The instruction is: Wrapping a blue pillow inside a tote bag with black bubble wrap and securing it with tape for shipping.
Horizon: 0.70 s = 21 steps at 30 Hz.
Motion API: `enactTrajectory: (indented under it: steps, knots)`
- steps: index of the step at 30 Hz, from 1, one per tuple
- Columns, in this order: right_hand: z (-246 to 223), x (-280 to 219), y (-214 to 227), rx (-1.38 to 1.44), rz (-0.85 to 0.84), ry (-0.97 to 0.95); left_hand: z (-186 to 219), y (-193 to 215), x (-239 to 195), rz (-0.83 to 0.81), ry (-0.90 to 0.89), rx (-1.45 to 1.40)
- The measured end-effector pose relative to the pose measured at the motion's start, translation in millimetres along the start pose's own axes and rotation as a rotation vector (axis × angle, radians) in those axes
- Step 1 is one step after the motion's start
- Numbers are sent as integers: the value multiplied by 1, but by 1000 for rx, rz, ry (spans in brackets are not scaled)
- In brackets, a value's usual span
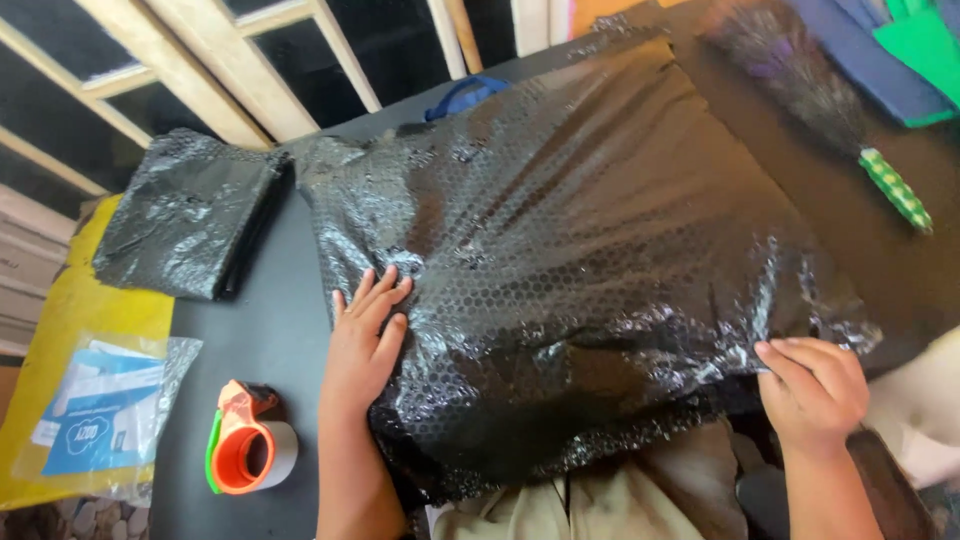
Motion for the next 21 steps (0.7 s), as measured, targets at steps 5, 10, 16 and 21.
enactTrajectory:
  steps: [5, 10, 16, 21]
  knots:
    - [-4, -3, 6, 120, -97, -141, -1, 1, 0, 37, 13, 8]
    - [-3, -9, 5, 118, -124, -114, -1, 1, 0, 22, 28, -13]
    - [-11, 2, 8, 98, -100, -62, -3, 0, -1, 25, 21, 16]
    - [-29, 28, 8, 106, 26, 1, 2, 0, -4, 113, 12, -27]
Point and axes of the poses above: each hand's wrist, its own x-axis towards the middle knuckle, its own y-axis out of the back of the hand, z = x × y, the point moved 3 cm from there along x, towards the middle knuckle, and after that the axes turned 4 degrees about -z, right-handed, at the moved point
